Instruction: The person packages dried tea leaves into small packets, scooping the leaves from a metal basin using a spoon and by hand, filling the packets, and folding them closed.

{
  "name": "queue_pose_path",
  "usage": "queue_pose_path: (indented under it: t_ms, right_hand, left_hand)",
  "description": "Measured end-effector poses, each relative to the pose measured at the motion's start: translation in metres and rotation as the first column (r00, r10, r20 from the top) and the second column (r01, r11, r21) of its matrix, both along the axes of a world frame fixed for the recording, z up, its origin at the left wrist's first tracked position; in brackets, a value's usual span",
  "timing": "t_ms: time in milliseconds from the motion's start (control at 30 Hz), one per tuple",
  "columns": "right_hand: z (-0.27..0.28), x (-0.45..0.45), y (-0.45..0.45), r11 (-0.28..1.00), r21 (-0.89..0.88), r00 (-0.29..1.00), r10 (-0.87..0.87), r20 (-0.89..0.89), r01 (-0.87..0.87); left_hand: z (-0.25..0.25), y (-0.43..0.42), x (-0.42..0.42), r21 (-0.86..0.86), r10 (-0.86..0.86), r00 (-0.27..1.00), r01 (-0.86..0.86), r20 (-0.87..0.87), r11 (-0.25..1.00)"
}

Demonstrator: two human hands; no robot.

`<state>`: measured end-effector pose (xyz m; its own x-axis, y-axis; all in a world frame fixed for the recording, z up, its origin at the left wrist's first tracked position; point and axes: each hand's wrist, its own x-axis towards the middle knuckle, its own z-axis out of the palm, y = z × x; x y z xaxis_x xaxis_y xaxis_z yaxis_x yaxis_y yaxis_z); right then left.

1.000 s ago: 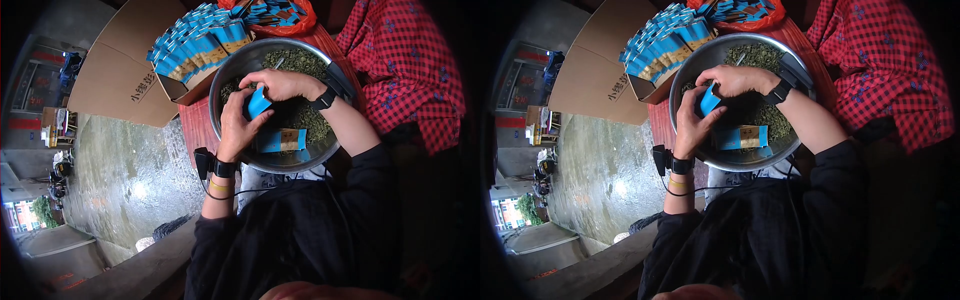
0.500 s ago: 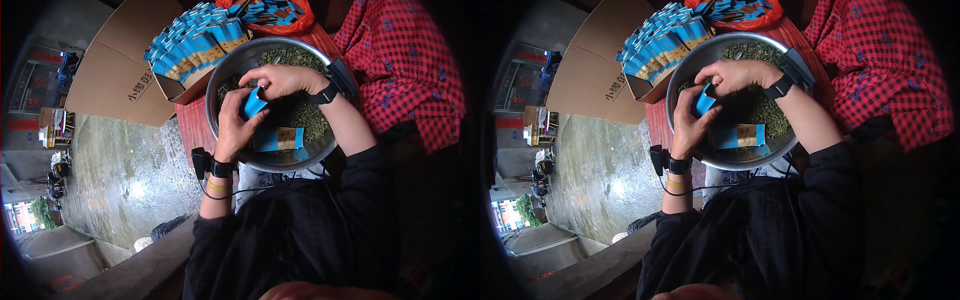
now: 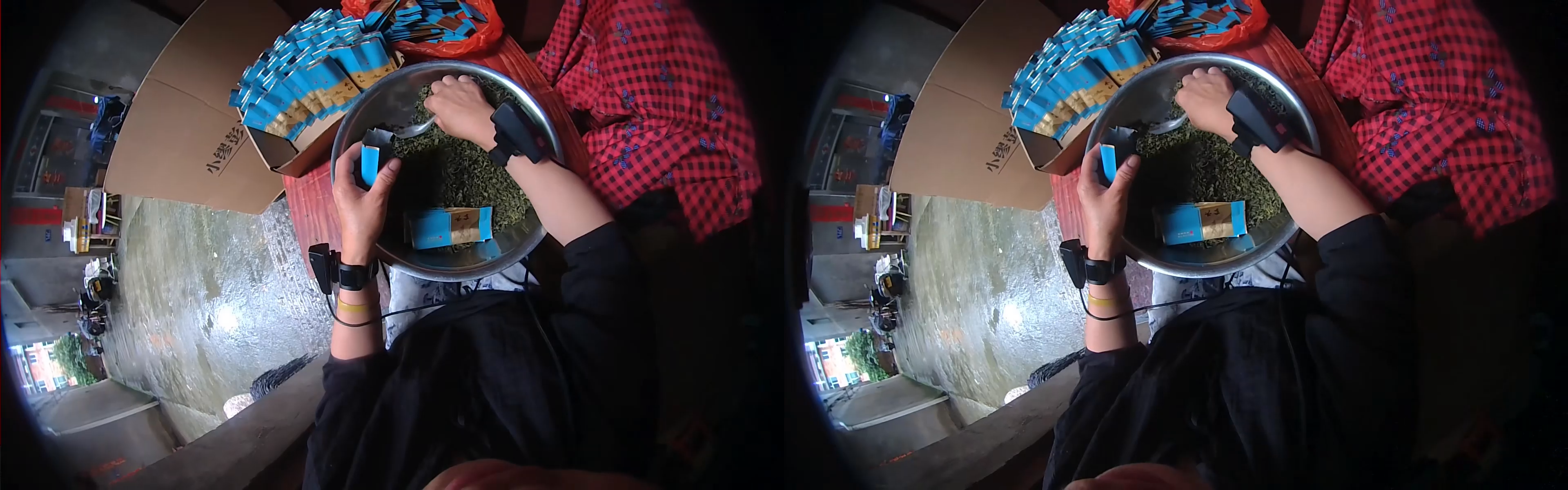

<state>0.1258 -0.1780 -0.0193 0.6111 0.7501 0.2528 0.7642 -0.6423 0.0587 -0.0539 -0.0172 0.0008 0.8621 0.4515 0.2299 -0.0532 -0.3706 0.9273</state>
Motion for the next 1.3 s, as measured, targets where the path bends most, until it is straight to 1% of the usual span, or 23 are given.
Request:
queue_pose_path:
  t_ms: [67, 167, 233, 267, 333, 367, 400, 467, 500, 567, 600, 667, 700, 767, 800, 867, 900, 1033, 1100, 1133, 1200, 1233, 1300]
  right_hand:
    - [-0.004, 0.0, 0.001, 0.998, 0.049, 0.999, 0.035, 0.014, -0.036]
    - [0.003, -0.001, 0.0, 0.989, 0.101, 0.994, 0.106, 0.007, -0.107]
    - [0.007, -0.001, 0.001, 0.976, 0.196, 0.977, 0.132, -0.169, -0.098]
    - [0.008, -0.001, 0.0, 0.976, 0.194, 0.976, 0.135, -0.172, -0.101]
    - [0.017, -0.002, -0.002, 0.952, 0.306, 0.918, 0.136, -0.373, -0.017]
    - [0.023, -0.001, -0.002, 0.956, 0.293, 0.871, 0.118, -0.477, 0.031]
    - [0.023, -0.001, -0.002, 0.956, 0.292, 0.871, 0.118, -0.477, 0.031]
    - [0.023, 0.0, -0.003, 0.92, 0.373, 0.82, 0.119, -0.56, 0.121]
    - [0.022, 0.001, -0.002, 0.919, 0.374, 0.82, 0.117, -0.56, 0.124]
    - [0.015, 0.003, 0.0, 0.888, 0.436, 0.883, 0.083, -0.463, 0.145]
    - [0.011, 0.006, 0.001, 0.888, 0.436, 0.883, 0.081, -0.463, 0.147]
    - [0.001, 0.01, 0.004, 0.867, 0.498, 0.981, 0.073, -0.177, 0.025]
    - [0.002, 0.007, 0.006, 0.867, 0.498, 0.982, 0.072, -0.177, 0.026]
    - [0.004, -0.001, 0.013, 0.863, 0.496, 0.857, 0.181, -0.482, 0.096]
    - [-0.001, -0.002, 0.016, 0.863, 0.496, 0.857, 0.182, -0.482, 0.096]
    - [-0.012, -0.006, 0.024, 0.842, 0.539, 0.764, 0.336, -0.55, 0.018]
    - [-0.012, -0.007, 0.027, 0.865, 0.501, 0.748, 0.307, -0.589, 0.04]
    - [-0.006, -0.008, 0.029, 0.861, 0.496, 0.714, 0.277, -0.644, 0.113]
    - [0.002, -0.007, 0.027, 0.832, 0.511, 0.678, 0.249, -0.691, 0.215]
    - [0.003, -0.006, 0.027, 0.833, 0.51, 0.68, 0.249, -0.69, 0.213]
    - [0.006, -0.005, 0.025, 0.817, 0.534, 0.611, 0.312, -0.728, 0.219]
    - [0.009, -0.005, 0.024, 0.815, 0.536, 0.612, 0.314, -0.726, 0.219]
    - [0.016, -0.003, 0.02, 0.746, 0.625, 0.618, 0.384, -0.686, 0.229]
  left_hand:
    - [0.003, -0.001, -0.002, -0.021, 0.019, 0.998, -0.02, -0.062, 1.0]
    - [-0.001, 0.001, -0.002, -0.014, 0.032, 0.999, -0.033, -0.036, 0.999]
    - [0.005, 0.0, -0.003, -0.03, 0.032, 0.999, -0.033, -0.043, 0.999]
    - [0.006, -0.001, -0.003, -0.045, 0.028, 0.998, -0.03, -0.048, 0.999]
    - [0.006, -0.001, -0.003, -0.05, 0.035, 0.999, -0.036, -0.036, 0.998]
    - [0.005, -0.001, -0.003, -0.052, 0.038, 0.999, -0.039, -0.021, 0.998]
    - [0.004, -0.001, -0.002, -0.053, 0.039, 0.999, -0.04, -0.021, 0.998]
    - [0.002, 0.0, -0.002, -0.116, 0.031, 0.999, -0.032, -0.012, 0.993]
    - [0.003, 0.0, -0.002, -0.116, 0.028, 1.0, -0.029, -0.012, 0.993]
    - [0.005, -0.002, -0.002, -0.119, 0.049, 0.999, -0.051, -0.018, 0.992]
    - [0.005, -0.002, -0.002, -0.119, 0.046, 0.999, -0.048, -0.018, 0.992]
    - [0.005, -0.002, -0.002, -0.146, 0.032, 0.999, -0.033, -0.008, 0.989]
    - [0.004, -0.001, -0.002, -0.146, 0.031, 0.999, -0.032, -0.008, 0.989]
    - [0.003, 0.0, -0.001, -0.101, 0.026, 0.999, -0.029, -0.028, 0.994]
    - [0.002, 0.0, 0.0, -0.101, 0.026, 0.999, -0.029, -0.028, 0.995]
    - [0.001, 0.0, 0.0, -0.081, 0.013, 1.0, -0.014, -0.017, 0.997]
    - [0.002, 0.0, -0.001, -0.08, 0.014, 1.0, -0.015, -0.018, 0.997]
    - [0.003, 0.0, -0.001, -0.073, 0.006, 1.0, -0.008, -0.028, 0.997]
    - [0.004, -0.001, -0.001, -0.082, 0.002, 1.0, -0.005, -0.029, 0.997]
    - [0.006, -0.002, -0.001, -0.079, 0.005, 0.999, -0.007, -0.032, 0.997]
    - [0.007, -0.002, -0.001, -0.072, 0.006, 1.0, -0.008, -0.031, 0.997]
    - [0.005, -0.002, -0.001, -0.057, 0.001, 1.0, -0.003, -0.03, 0.998]
    - [0.002, -0.002, 0.0, -0.038, -0.005, 1.0, 0.004, -0.028, 0.999]
